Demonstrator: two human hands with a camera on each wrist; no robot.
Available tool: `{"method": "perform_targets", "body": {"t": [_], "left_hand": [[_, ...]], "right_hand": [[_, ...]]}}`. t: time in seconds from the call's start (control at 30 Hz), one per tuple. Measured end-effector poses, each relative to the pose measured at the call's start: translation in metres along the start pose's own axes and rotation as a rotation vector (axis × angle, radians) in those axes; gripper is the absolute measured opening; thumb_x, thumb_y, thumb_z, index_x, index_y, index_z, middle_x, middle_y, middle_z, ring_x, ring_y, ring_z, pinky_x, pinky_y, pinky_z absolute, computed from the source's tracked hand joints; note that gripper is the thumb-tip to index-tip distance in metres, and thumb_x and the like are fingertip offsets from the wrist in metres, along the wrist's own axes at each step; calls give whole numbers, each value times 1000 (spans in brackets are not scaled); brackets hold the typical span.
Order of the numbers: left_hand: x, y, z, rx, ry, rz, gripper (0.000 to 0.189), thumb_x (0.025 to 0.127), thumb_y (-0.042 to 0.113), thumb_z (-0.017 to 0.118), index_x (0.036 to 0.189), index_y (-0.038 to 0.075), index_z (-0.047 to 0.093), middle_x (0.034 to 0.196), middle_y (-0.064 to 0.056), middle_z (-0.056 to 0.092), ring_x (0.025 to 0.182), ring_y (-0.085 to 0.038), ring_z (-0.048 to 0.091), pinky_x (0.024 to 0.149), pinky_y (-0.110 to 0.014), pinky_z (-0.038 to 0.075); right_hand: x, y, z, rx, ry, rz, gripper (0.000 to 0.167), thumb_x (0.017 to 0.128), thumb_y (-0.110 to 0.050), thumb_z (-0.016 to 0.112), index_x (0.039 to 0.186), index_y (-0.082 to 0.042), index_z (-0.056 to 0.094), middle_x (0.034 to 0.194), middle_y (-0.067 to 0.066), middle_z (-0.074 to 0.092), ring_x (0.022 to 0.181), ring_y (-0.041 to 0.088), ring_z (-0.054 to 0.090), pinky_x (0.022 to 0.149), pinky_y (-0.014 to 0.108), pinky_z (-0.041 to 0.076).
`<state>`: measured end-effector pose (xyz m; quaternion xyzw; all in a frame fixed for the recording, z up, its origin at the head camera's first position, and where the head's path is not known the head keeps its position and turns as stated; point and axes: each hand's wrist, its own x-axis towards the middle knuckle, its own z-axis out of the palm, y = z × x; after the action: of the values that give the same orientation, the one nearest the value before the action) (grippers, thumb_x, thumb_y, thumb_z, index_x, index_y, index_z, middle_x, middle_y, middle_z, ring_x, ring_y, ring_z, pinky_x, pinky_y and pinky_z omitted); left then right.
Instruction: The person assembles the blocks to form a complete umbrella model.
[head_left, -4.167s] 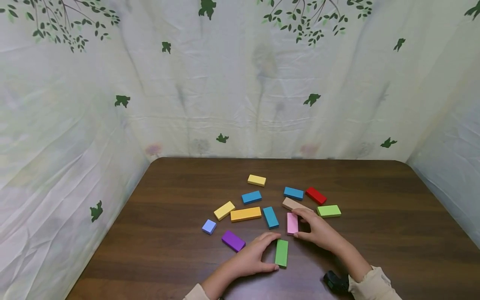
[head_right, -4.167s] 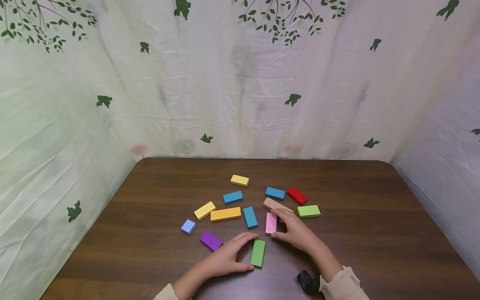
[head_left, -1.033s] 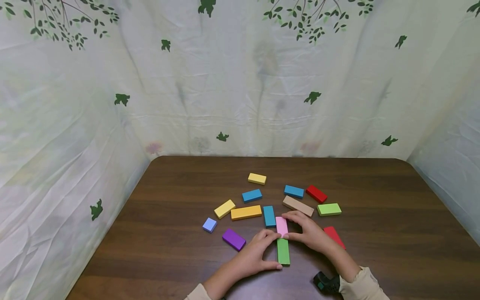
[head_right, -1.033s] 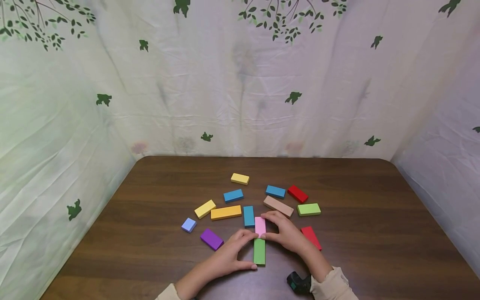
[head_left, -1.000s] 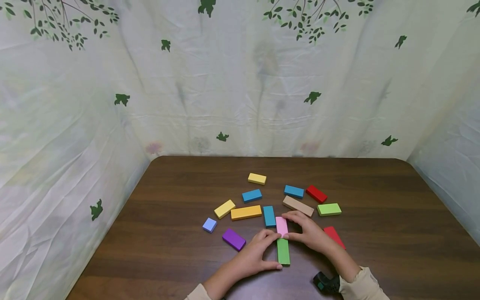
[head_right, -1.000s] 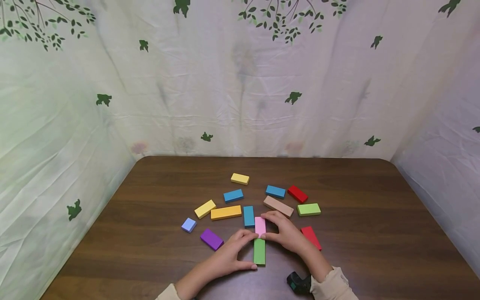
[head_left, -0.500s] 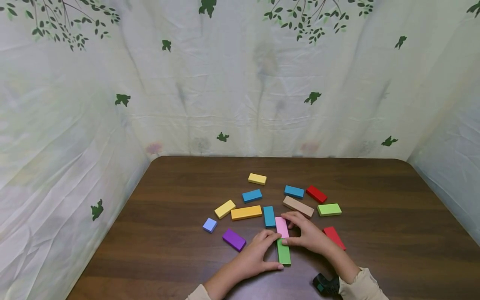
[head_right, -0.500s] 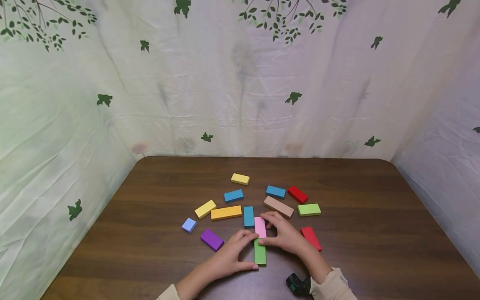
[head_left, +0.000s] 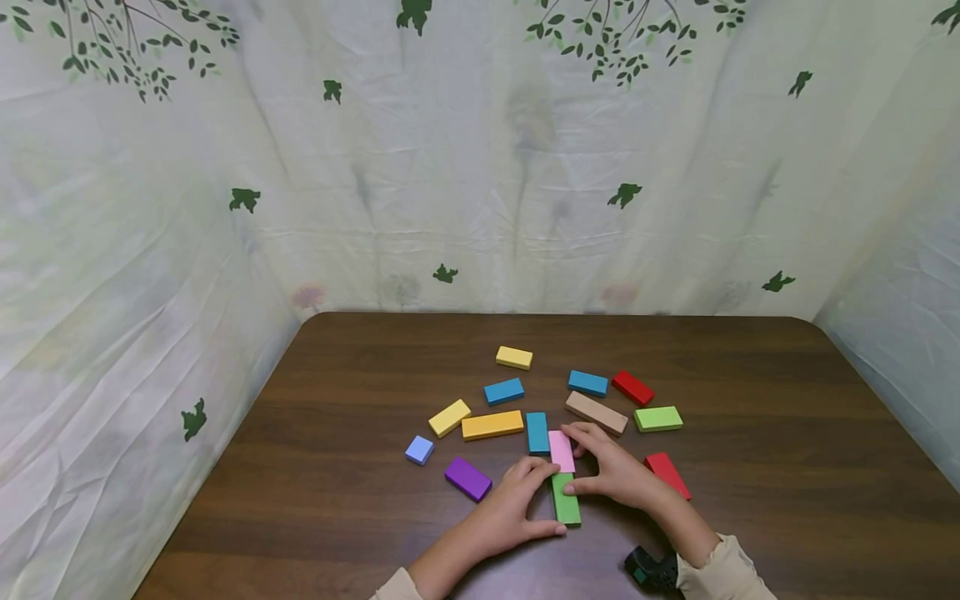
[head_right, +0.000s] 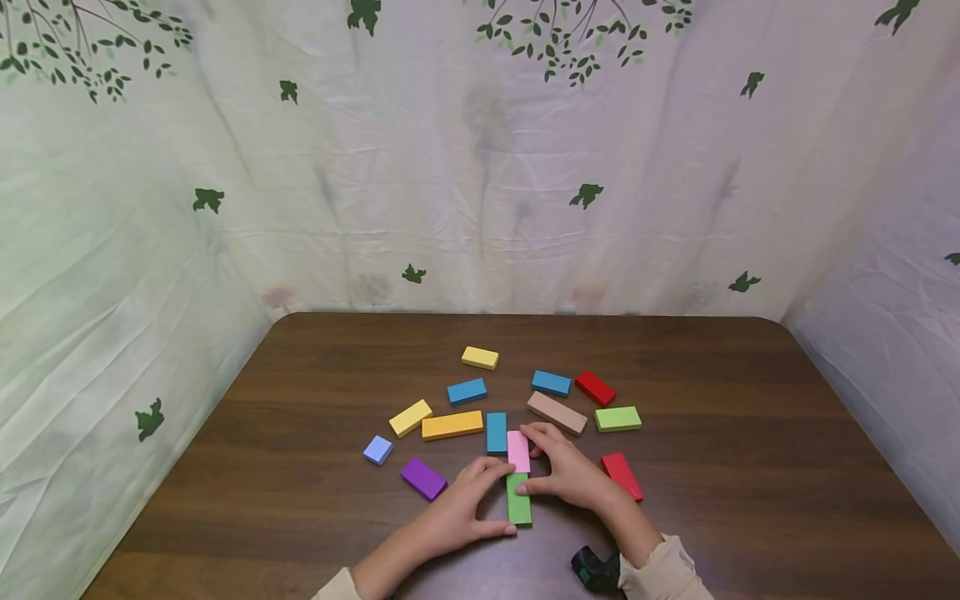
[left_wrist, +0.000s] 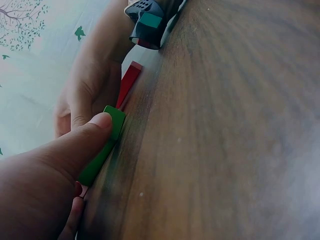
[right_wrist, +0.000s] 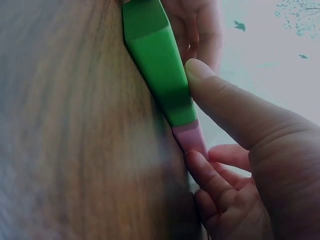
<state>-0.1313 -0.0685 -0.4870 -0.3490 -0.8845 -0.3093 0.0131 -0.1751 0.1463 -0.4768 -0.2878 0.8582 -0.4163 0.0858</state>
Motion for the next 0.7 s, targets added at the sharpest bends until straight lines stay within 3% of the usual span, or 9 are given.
{"method": "perform_targets", "body": {"t": [0.23,0.7], "left_hand": [[0,-1,0,-3,2,-20,70,75,51,65,129,12,45,123,0,42,112,-15,41,92,-34,38],[1,-3,-1,11,24,7,66,74,50,66,124,12,49,120,1,44,110,-14,42,90,-32,39]], "right_hand": [[1,0,0,-4,-10,27,80,73,-37,73,135,0,37,128,10,36,96,16,44,86,39,37],[1,-3,1,-6,-6,36,80,73,-35,73,135,0,37,127,10,37,94,16,45,85,38,37]]}}
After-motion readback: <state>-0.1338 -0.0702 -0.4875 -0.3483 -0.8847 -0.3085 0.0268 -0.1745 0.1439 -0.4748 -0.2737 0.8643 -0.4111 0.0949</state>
